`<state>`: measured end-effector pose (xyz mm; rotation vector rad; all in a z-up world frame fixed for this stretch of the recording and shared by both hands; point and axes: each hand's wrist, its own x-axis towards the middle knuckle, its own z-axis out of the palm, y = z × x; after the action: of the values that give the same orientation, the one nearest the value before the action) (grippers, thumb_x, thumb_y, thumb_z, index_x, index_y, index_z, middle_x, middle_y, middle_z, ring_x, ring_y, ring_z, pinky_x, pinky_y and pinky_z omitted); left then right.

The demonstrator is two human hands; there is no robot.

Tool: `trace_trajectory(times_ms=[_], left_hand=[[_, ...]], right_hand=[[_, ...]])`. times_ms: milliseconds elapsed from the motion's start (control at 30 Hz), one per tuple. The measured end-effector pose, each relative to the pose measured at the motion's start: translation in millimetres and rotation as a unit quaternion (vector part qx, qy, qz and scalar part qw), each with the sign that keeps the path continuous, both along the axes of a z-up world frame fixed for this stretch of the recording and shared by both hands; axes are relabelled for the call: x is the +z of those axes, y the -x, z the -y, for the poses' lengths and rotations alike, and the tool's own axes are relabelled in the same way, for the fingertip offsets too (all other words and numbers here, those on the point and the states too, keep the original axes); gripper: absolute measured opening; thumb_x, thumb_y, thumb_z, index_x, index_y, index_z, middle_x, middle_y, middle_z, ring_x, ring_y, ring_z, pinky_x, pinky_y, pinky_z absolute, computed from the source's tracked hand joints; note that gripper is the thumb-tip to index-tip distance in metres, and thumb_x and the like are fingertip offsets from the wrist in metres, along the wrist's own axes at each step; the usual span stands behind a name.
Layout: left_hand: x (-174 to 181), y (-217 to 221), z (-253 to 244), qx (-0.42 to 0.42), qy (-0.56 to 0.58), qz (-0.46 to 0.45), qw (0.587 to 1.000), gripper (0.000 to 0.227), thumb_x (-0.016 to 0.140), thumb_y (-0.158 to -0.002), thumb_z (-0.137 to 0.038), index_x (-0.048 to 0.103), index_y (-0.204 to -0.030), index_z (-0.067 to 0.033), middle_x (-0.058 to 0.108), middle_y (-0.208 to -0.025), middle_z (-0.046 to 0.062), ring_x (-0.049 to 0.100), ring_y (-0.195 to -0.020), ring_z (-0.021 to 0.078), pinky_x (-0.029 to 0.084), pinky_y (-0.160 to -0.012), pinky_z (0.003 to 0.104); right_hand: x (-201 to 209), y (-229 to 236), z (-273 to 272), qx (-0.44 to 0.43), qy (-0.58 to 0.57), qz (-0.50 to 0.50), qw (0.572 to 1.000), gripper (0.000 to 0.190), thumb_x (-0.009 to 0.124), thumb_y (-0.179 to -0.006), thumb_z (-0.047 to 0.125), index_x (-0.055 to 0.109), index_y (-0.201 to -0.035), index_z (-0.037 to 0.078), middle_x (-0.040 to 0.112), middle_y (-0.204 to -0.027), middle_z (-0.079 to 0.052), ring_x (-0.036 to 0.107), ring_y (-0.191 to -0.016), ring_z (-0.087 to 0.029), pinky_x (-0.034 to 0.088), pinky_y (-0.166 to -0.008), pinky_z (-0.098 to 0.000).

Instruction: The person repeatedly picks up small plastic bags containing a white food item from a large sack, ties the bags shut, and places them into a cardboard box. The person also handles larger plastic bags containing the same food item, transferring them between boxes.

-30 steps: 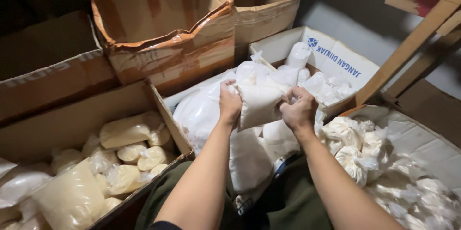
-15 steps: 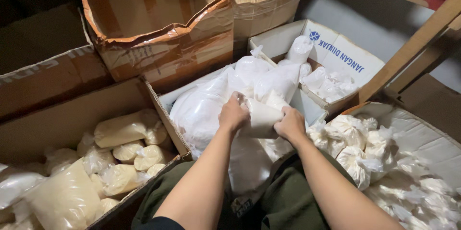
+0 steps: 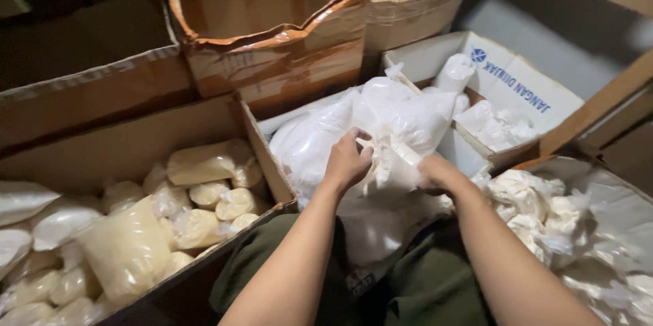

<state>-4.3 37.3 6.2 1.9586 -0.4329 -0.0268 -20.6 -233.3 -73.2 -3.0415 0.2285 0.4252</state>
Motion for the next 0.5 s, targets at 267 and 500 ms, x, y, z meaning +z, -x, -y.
trace_trajectory(times_ms=[267,500], left_hand=[[23.5,-13.9,-35.5,0.04,0.042,0.031,0.998,0.03,0.067,-0.084,-0.018,0.07,-0.112,-0.0073,0.076,-0.093,0.016,0.073,-0.092,0.0328,0.056,-0.087,0.041],[27.1,-27.9,-114.5,0.111,0.046,0.022,0.993,0.029,0.068,-0.085,-0.02,0.07,-0.111,-0.009,0.076,-0.089,0.013,0.075,-0.084,0.0277,0.058,-0.082,0.038]], right_hand=[[107.8,-0.7,-89.4,-0.061,-0.139,0.145,0.978,0.046,0.064,-0.069,0.007,0.077,-0.113,0.011,0.075,-0.101,-0.022,0.071,-0.097,-0.037,0.056,-0.09,-0.0401],[138.5,-20.5,-165.1,0.019,-0.174,0.129,0.976,0.046,0.073,-0.074,0.023,0.073,-0.118,0.011,0.077,-0.104,-0.015,0.073,-0.098,-0.032,0.057,-0.09,-0.0396]])
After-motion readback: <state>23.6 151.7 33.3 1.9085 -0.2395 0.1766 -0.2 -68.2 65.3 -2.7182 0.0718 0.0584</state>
